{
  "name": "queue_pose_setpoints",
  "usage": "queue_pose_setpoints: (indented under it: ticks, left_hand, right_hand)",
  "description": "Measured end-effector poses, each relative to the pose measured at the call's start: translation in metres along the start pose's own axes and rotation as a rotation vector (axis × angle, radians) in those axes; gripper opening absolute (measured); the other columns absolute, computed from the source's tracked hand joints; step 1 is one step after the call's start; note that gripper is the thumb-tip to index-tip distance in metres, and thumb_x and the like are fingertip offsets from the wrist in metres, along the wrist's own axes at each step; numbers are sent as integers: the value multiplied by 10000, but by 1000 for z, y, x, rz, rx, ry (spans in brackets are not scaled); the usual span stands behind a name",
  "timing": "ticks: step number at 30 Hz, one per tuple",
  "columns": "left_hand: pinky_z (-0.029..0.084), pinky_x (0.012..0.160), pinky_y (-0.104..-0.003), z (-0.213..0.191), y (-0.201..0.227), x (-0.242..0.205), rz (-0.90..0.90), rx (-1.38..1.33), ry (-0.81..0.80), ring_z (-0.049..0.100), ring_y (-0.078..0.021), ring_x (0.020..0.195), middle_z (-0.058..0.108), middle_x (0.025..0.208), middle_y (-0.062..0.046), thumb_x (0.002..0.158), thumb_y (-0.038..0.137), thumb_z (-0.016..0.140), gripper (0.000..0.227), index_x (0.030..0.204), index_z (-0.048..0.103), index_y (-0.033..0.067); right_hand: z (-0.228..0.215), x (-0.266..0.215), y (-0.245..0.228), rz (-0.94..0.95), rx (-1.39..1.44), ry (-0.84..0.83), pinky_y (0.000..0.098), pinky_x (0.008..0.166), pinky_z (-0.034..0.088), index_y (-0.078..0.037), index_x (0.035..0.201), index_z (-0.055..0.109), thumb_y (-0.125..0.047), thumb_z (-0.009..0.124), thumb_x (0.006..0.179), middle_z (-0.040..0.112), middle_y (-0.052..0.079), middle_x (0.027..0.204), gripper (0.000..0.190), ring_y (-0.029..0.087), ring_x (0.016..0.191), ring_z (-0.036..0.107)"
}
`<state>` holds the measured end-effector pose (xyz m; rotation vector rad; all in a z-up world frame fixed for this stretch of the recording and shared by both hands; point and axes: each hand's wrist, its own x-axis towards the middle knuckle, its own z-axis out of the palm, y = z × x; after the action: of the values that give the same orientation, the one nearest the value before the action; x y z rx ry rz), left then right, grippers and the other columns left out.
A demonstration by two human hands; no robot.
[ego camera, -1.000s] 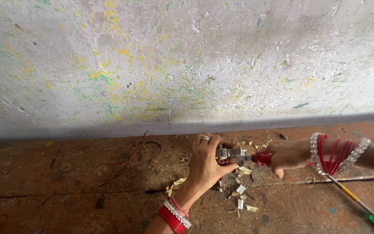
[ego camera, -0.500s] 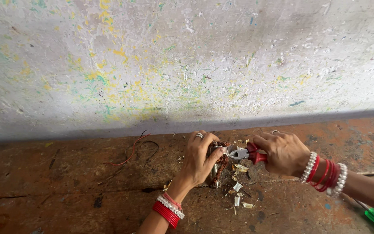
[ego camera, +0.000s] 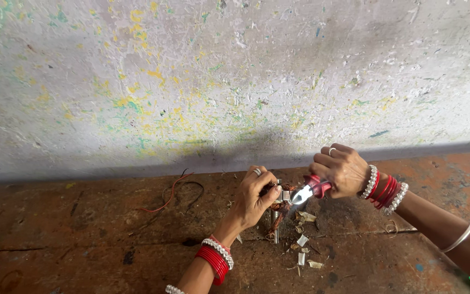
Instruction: The person uses red-handled pliers to cut and pull copper windings from a cylindrical metal core. The person repeatedly cuts sections of the wire and pulls them away, accumulating loose copper strands on the wooden surface.
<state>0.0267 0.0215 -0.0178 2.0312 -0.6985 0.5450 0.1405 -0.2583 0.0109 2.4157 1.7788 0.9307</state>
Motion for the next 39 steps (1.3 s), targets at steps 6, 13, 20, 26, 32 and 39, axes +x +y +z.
queue_pose_setpoints:
  ticks: [6, 13, 20, 26, 32, 39]
  left_hand:
    - [500, 776, -385, 1, 5, 2, -30, -1, 13, 509, -195, 900, 518, 833, -28, 1029, 530, 409, 502, 838, 579, 97]
    - [485, 725, -385, 4, 27, 4, -57, 115, 132, 528, -206, 882, 555, 818, -60, 1002, 455, 512, 441, 883, 633, 47]
    - [470, 784, -441, 7, 30, -2, -103, 206, 60, 522, -227, 914, 560, 879, -73, 920, 530, 593, 467, 963, 627, 67]
    - [439, 883, -474, 8, 29, -7, -125, 173, 49, 505, -234, 972, 579, 937, -65, 739, 602, 752, 612, 1025, 629, 74]
    - [453, 905, -464, 7, 35, -7, -141, 160, 53, 505, -232, 998, 569, 959, -77, 728, 534, 821, 594, 1043, 636, 65]
    - [473, 916, -510, 14, 46, -3, -207, 160, 95, 514, -297, 1102, 565, 1075, -153, 712, 545, 830, 698, 1118, 622, 16]
  right_hand:
    - [-18, 10, -9, -13, -51, 4, 384, 592, 543, -119, 926, 621, -289, 700, 659, 621, 53, 757, 325, 196, 621, 579]
    - [-64, -12, -58, 290, 95, -288, 360, 503, 522, -115, 1087, 597, -235, 671, 697, 624, 57, 753, 415, 195, 607, 552]
    - [-86, -7, -54, 567, 139, -1011, 255, 447, 441, -168, 1056, 565, -233, 539, 959, 595, -31, 722, 120, 78, 491, 457]
    - [-98, 18, -45, 613, 266, -1075, 258, 528, 509, -183, 1050, 580, -254, 536, 966, 574, -30, 741, 118, 94, 563, 514]
    - [-118, 47, -48, 558, 168, -1163, 259, 548, 463, -144, 973, 639, -282, 515, 1003, 580, -31, 721, 188, 87, 568, 474]
    - [-131, 61, -51, 560, 37, -1238, 225, 421, 423, -152, 1072, 692, -154, 472, 996, 609, -48, 672, 233, 45, 470, 413]
